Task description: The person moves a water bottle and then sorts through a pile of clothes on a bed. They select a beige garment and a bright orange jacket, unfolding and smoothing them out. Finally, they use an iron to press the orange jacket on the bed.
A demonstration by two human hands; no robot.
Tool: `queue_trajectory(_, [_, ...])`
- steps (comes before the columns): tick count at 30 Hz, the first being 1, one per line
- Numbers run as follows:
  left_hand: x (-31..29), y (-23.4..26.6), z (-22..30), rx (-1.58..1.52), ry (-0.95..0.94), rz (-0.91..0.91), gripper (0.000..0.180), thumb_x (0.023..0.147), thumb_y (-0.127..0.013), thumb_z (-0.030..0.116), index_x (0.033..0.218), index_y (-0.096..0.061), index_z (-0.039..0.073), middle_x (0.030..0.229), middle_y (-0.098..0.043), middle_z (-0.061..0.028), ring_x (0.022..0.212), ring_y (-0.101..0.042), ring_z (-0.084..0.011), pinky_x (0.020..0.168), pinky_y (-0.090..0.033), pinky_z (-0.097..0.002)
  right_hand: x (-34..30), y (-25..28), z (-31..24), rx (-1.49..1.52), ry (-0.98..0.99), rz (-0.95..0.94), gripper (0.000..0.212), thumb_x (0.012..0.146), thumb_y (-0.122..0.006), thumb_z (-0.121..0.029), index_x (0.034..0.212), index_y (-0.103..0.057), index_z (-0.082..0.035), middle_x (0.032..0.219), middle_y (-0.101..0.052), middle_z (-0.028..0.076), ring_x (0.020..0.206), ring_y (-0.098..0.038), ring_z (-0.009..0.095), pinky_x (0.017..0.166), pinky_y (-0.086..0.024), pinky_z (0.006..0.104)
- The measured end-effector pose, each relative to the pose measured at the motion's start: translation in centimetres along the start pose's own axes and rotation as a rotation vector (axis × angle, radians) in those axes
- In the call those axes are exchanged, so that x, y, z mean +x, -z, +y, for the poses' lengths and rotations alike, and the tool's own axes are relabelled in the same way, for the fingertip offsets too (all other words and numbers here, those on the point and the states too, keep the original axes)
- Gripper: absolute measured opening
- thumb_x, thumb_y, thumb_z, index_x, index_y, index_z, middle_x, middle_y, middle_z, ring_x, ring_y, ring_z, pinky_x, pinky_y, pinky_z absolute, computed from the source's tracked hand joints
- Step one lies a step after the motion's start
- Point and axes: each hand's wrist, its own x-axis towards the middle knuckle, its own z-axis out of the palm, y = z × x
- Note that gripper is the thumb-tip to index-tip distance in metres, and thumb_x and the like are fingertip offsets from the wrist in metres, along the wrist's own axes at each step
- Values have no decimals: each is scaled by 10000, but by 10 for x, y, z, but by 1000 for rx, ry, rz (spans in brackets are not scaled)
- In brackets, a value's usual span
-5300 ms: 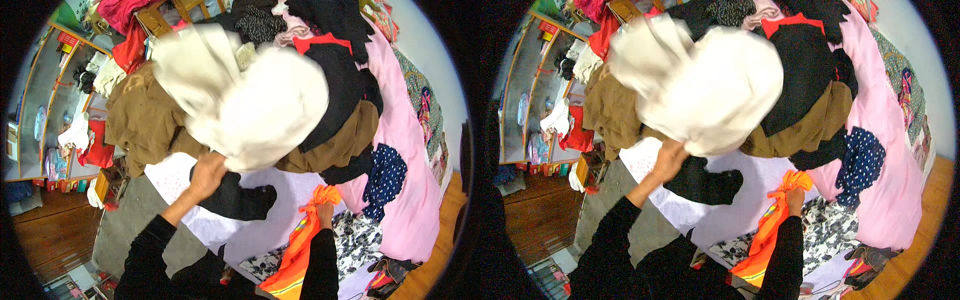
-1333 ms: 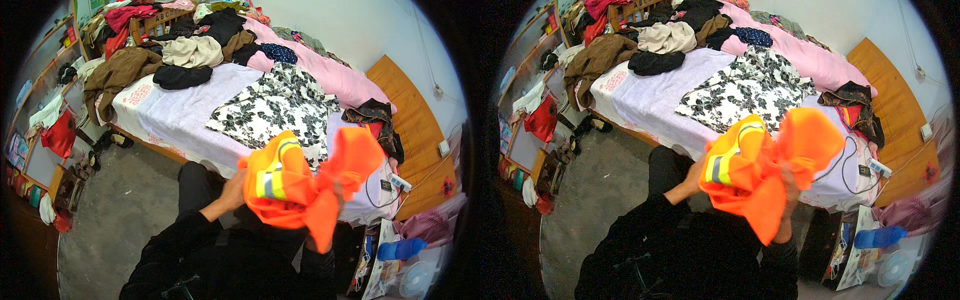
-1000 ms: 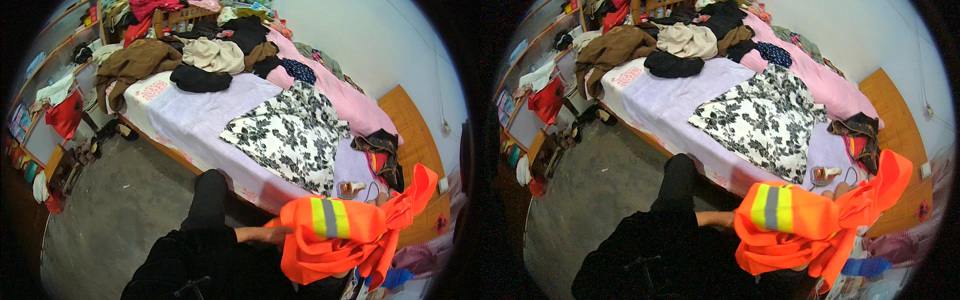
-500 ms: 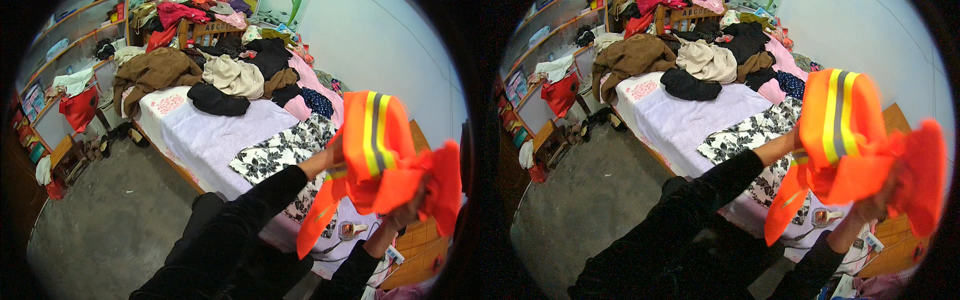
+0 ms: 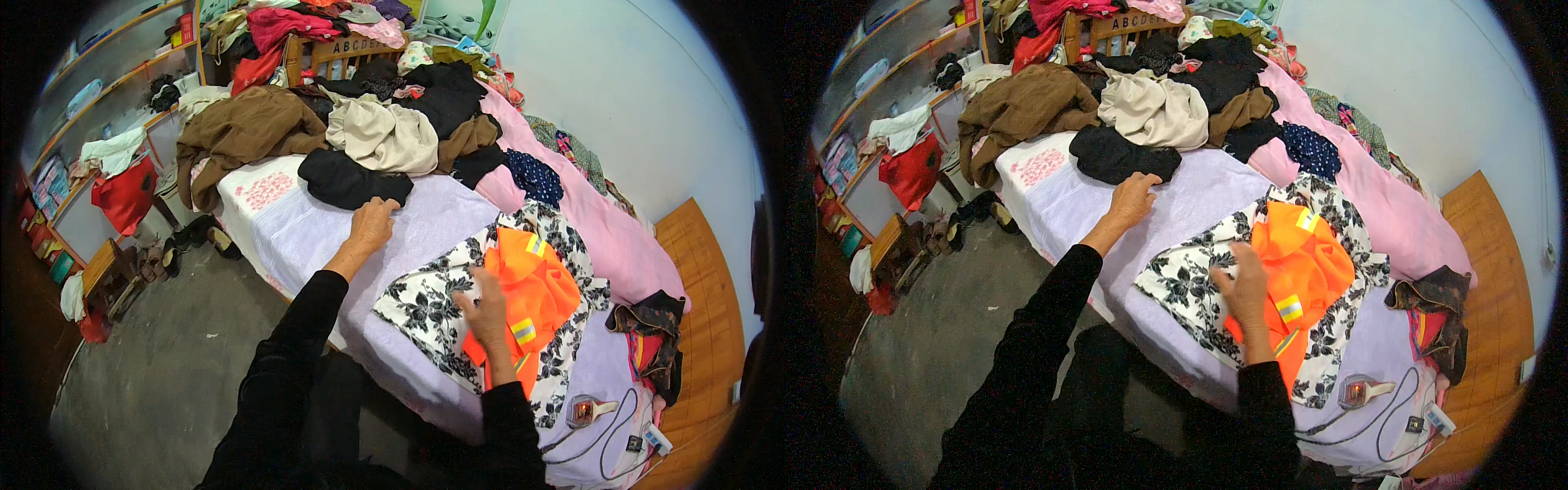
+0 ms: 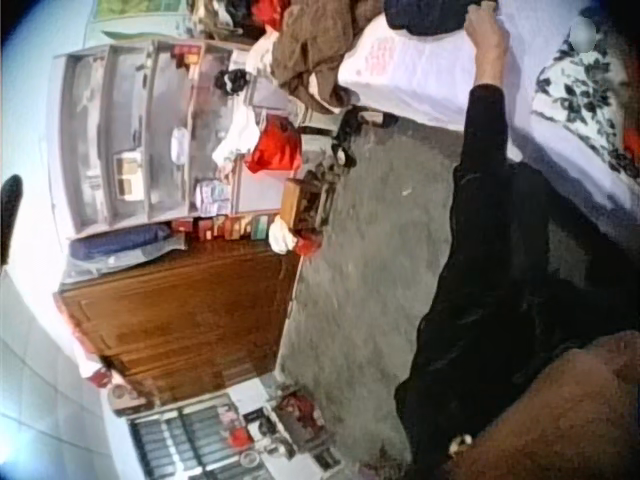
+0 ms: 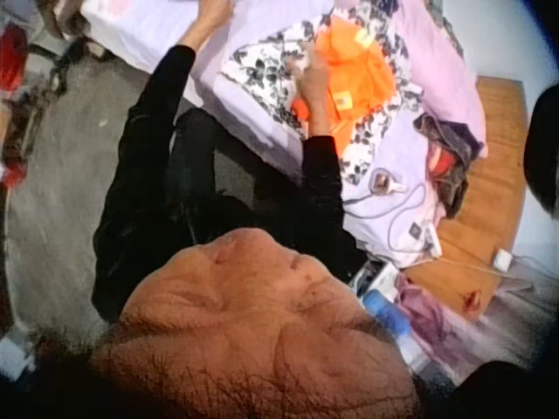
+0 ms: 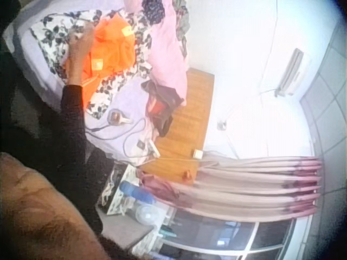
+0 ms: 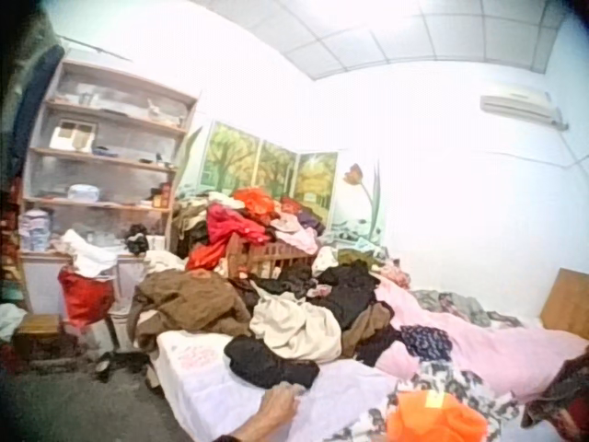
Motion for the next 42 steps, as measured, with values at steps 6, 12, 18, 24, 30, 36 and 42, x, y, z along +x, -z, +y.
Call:
queue_trajectory(6, [52, -6, -23, 10, -112, 200, 281, 801, -666, 48, 1073, -675, 116, 1028, -641, -147, 954, -628, -358, 827, -499, -464, -56, -68, 9, -343, 62, -161, 556, 826, -724, -324, 1303, -541, -106, 1383, -488, 148, 1294, -444, 320, 1005, -320, 469])
queue_trajectory(12, [99, -15, -66, 169, 40, 118, 283, 822, -691, 118, 1104, -696, 134, 1258, -577, -175, 1079, -605, -382, 912, -511, -459, -52, -67, 0, -313, 7, -200, 543, 838, -710, -332, 1302, -559, -94, 1393, -494, 151, 1319, -425, 315, 1029, -289, 467])
queue_trajectory(18, [121, -40, -92, 303, 198, -23, 294, 846, -643, 125, 1126, -687, 203, 1164, -600, -132, 1073, -624, -353, 851, -519, -507, -51, -66, 0, -320, -16, -243, 558, 843, -701, -350, 1313, -555, -88, 1412, -474, 148, 1333, -407, 315, 1040, -274, 465])
queue_trajectory(24, [134, -41, -88, 238, 243, 102, 314, 871, -601, 100, 1176, -626, 172, 1061, -656, -184, 935, -683, -361, 766, -558, -453, -49, -66, 1, -346, -30, -261, 559, 844, -700, -341, 1319, -547, -89, 1420, -465, 150, 1341, -396, 309, 1045, -266, 467])
queue_trajectory(30, [138, -53, -109, 488, 203, 121, 154, 899, -586, 136, 1017, -683, 123, 1016, -638, -164, 856, -703, -340, 709, -575, -442, -47, -67, 0, -342, -13, -247, 561, 843, -701, -344, 1319, -547, -91, 1414, -474, 154, 1329, -413, 313, 1040, -274, 468])
queue_trajectory(36, [141, -60, -111, 489, 287, 163, 135, 899, -575, 130, 991, -671, 107, 1043, -587, -171, 855, -693, -343, 696, -576, -452, -48, -67, -1, -337, -23, -251, 557, 843, -703, -338, 1317, -551, -89, 1416, -473, 155, 1331, -411, 314, 1034, -276, 463])
queue_trajectory(42, [137, -41, -94, 166, 130, 399, 131, 903, -582, 144, 992, -651, 78, 1041, -601, -183, 865, -660, -392, 752, -529, -454, -50, -66, -1, -319, -19, -239, 545, 840, -708, -323, 1306, -555, -85, 1413, -472, 157, 1335, -407, 315, 1031, -273, 460])
